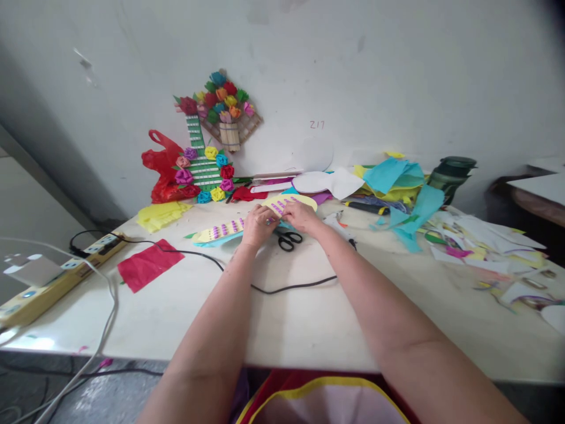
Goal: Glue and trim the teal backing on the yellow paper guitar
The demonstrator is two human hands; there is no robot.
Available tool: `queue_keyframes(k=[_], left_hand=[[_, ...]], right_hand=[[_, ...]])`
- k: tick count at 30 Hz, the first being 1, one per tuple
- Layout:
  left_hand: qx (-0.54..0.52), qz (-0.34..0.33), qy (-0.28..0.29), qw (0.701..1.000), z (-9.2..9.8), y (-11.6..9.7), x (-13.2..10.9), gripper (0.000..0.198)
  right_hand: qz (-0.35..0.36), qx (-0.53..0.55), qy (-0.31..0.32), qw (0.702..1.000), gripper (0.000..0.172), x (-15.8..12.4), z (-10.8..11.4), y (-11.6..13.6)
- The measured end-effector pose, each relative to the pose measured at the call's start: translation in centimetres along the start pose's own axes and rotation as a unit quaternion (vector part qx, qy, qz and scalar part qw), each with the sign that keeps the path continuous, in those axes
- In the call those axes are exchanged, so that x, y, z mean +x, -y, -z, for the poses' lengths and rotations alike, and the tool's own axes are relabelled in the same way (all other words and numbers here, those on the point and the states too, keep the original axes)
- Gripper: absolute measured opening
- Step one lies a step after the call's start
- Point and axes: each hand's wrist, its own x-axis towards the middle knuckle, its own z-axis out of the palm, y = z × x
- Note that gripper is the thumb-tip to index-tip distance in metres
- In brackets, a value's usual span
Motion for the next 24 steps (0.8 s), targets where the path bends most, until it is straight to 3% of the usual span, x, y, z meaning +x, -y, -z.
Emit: queue_keyframes(k=[9, 15, 24], left_hand=[[0.018, -0.012, 0.019, 1.000, -0.13, -0.03, 0.09, 0.005], [0.007, 0.019, 0.019, 1.000, -0.04, -0.27, 0.13, 0.009], [0.024, 0.004, 0.044, 0.999, 0.22, 0.11, 0.39, 0.004]], right_hand=[[-0.016, 0.004, 0.009, 1.000, 0.021, 0.05, 0.01, -0.22], [-0.021, 0.012, 0.013, 1.000, 0.020, 0.00, 0.25, -0.04], [0.022, -0.001, -0.002, 1.000, 0.021, 0.10, -0.34, -0.09]])
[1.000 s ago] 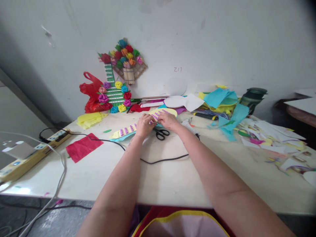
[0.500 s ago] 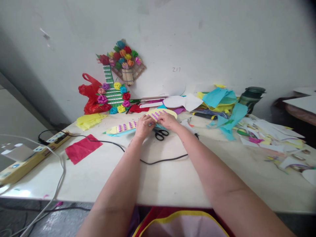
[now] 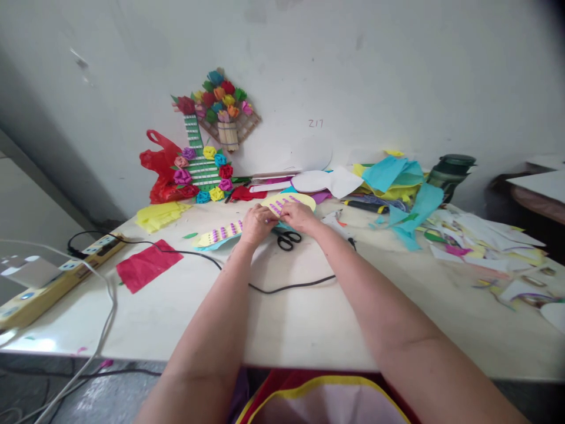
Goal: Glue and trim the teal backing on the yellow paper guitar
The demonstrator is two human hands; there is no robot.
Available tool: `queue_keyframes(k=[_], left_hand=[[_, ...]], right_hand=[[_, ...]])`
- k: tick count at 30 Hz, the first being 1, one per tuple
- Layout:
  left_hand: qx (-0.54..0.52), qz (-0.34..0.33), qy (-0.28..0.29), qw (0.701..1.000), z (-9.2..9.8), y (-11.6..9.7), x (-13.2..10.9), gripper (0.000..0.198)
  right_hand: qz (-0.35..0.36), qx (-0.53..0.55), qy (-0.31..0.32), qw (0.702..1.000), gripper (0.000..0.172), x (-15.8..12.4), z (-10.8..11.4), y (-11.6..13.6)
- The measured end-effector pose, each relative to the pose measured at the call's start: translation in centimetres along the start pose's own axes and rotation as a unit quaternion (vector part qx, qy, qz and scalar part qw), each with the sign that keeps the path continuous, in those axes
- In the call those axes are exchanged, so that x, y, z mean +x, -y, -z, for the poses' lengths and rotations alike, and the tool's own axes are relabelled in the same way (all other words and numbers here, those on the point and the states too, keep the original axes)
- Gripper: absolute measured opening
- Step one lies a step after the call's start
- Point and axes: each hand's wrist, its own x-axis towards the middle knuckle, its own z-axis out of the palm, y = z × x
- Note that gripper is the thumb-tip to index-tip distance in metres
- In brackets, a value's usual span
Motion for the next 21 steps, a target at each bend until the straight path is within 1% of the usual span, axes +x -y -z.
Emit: queue_keyframes(k=[4, 10, 13, 15, 17, 19, 21], left_hand=[[-0.001, -0.001, -0.011, 1.000, 0.1, -0.1, 0.0, 0.007], [-0.017, 0.012, -0.022, 1.000, 0.4, -0.4, 0.2, 0.006], [-0.018, 0.015, -0.028, 0.999, 0.4, -0.1, 0.2, 0.007], [-0.020, 0.018, -0.042, 0.999, 0.3, 0.3, 0.2, 0.007], [-0.022, 0.024, -0.054, 0.998, 0.3, 0.8, 0.2, 0.006], [-0.026, 0.032, -0.055, 0.998, 0.2, 1.2, 0.2, 0.005], [-0.029, 0.042, -0.052, 0.997, 0.2, 1.3, 0.2, 0.005]], right_hand=[[0.024, -0.006, -0.006, 1.000, 0.020, 0.1, -0.1, -0.3], [0.036, -0.012, -0.018, 0.999, 0.020, -0.1, 0.2, -0.1], [0.051, -0.003, -0.039, 0.998, 0.021, -0.2, 0.7, 0.0], [0.033, 0.001, -0.075, 0.997, 0.024, -0.3, 1.3, -0.1], [-0.019, -0.002, -0.110, 0.994, 0.027, -0.5, 2.2, -0.2], [-0.061, -0.008, -0.113, 0.992, 0.028, -0.7, 3.4, -0.3], [-0.074, -0.006, -0.120, 0.990, 0.027, -1.0, 4.6, -0.4]])
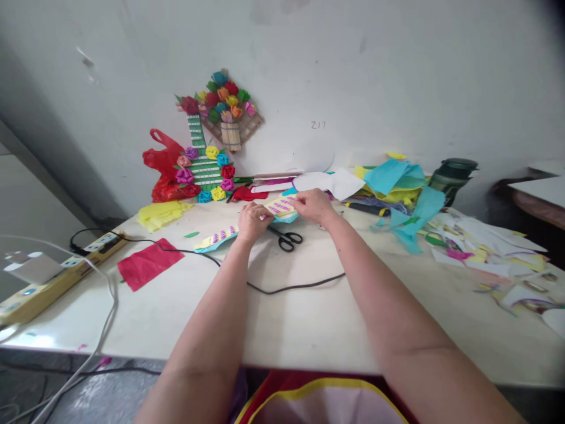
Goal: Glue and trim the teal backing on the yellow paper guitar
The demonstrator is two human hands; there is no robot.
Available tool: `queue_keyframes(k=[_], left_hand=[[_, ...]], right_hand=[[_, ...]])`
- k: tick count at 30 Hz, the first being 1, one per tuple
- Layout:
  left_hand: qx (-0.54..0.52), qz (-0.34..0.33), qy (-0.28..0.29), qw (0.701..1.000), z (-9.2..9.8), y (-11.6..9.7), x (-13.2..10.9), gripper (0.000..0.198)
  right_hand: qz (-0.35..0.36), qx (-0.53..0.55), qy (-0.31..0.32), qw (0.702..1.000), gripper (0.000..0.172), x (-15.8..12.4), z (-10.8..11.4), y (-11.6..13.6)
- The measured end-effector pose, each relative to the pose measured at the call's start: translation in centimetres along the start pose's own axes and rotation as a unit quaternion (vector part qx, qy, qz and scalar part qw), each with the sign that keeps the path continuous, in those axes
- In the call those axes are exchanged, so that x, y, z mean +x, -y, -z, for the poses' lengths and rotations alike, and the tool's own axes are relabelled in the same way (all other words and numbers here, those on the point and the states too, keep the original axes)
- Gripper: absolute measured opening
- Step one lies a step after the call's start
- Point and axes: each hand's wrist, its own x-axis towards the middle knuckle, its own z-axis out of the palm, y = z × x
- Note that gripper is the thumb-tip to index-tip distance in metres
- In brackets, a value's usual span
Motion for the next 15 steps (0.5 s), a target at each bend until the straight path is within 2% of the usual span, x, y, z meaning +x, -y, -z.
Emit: queue_keyframes(k=[2, 3, 5, 7, 9, 10, 12, 15], left_hand=[[-0.003, 0.007, 0.002, 1.000, 0.0, 0.0, 0.0, 0.006], [-0.004, 0.010, 0.002, 1.000, 0.1, -0.1, 0.0, 0.006], [-0.004, 0.018, 0.000, 1.000, 0.2, -0.2, 0.1, 0.006], [-0.002, 0.027, -0.007, 1.000, 0.4, -0.2, 0.1, 0.006], [0.003, 0.036, -0.016, 0.999, 0.6, -0.2, 0.2, 0.007], [0.004, 0.040, -0.018, 0.999, 0.7, -0.1, 0.2, 0.008], [0.006, 0.045, -0.016, 0.999, 0.8, 0.1, 0.2, 0.008], [0.006, 0.050, -0.015, 0.999, 0.8, 0.4, 0.2, 0.008]], right_hand=[[-0.016, 0.026, 0.004, 1.000, 0.027, -0.1, 1.1, -0.1], [-0.024, 0.052, 0.032, 0.998, 0.027, -0.1, 1.5, -0.1], [-0.027, 0.111, 0.143, 0.983, 0.025, -0.3, 1.9, 0.1], [-0.018, 0.135, 0.287, 0.948, 0.021, -0.5, 1.6, 0.9], [-0.017, 0.075, 0.388, 0.918, 0.022, -0.8, 0.8, 2.3], [-0.010, 0.016, 0.413, 0.911, 0.024, -0.9, 0.2, 3.1], [0.000, -0.112, 0.380, 0.918, 0.027, -1.2, -1.2, 4.8], [-0.001, -0.163, 0.341, 0.926, 0.035, -1.7, -3.0, 6.6]])
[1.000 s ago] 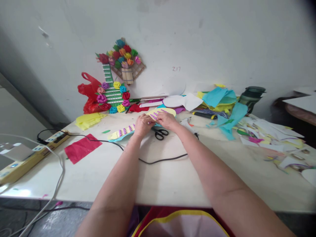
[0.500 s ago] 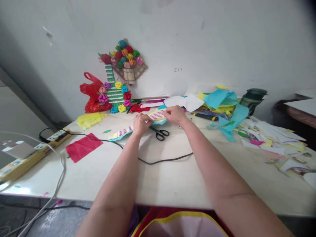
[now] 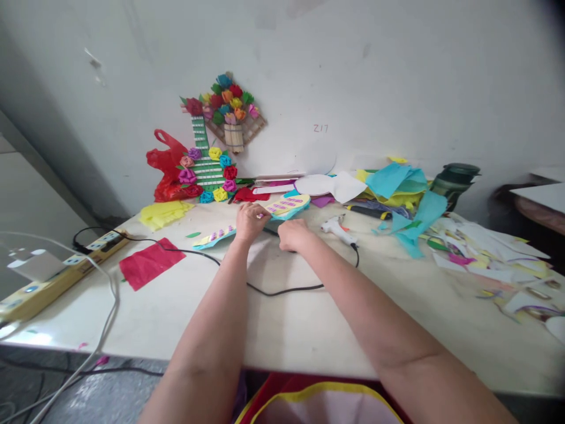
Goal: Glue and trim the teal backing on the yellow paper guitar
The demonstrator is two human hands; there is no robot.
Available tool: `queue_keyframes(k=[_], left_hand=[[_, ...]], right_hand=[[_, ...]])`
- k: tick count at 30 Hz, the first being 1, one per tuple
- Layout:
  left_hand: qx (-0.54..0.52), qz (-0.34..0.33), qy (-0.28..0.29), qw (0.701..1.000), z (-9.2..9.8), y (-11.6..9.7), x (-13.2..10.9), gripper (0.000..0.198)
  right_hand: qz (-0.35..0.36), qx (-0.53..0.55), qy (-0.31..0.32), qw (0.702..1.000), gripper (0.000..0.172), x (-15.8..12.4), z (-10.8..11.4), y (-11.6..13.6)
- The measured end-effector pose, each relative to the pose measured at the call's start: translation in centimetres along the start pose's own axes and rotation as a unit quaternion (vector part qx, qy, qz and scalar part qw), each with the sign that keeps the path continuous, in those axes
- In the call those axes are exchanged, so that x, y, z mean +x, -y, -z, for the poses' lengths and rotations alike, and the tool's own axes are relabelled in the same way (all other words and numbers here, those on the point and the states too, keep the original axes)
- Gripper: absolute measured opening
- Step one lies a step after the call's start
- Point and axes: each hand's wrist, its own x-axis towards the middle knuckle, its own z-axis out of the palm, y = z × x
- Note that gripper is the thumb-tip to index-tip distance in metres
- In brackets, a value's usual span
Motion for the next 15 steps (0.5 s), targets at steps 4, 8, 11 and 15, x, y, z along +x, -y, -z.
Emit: queue_keyframes(k=[4, 8, 11, 15], left_hand=[[-0.003, 0.008, -0.004, 1.000, -0.2, 0.1, -0.1, 0.008], [0.000, 0.026, 0.006, 1.000, -0.4, -0.2, -0.2, 0.009], [0.006, 0.023, 0.019, 1.000, -0.7, -0.3, -0.2, 0.007], [0.017, 0.015, 0.042, 0.999, -1.0, -0.2, 0.4, 0.008]], right_hand=[[-0.008, -0.011, -0.005, 1.000, 0.040, 0.4, -1.0, 0.7], [0.009, -0.031, 0.009, 0.999, 0.043, 0.7, -1.4, 0.3], [0.021, -0.030, 0.018, 0.999, 0.041, 0.6, -1.5, -0.1], [0.030, -0.014, -0.034, 0.999, 0.046, 0.3, -1.6, -0.5]])
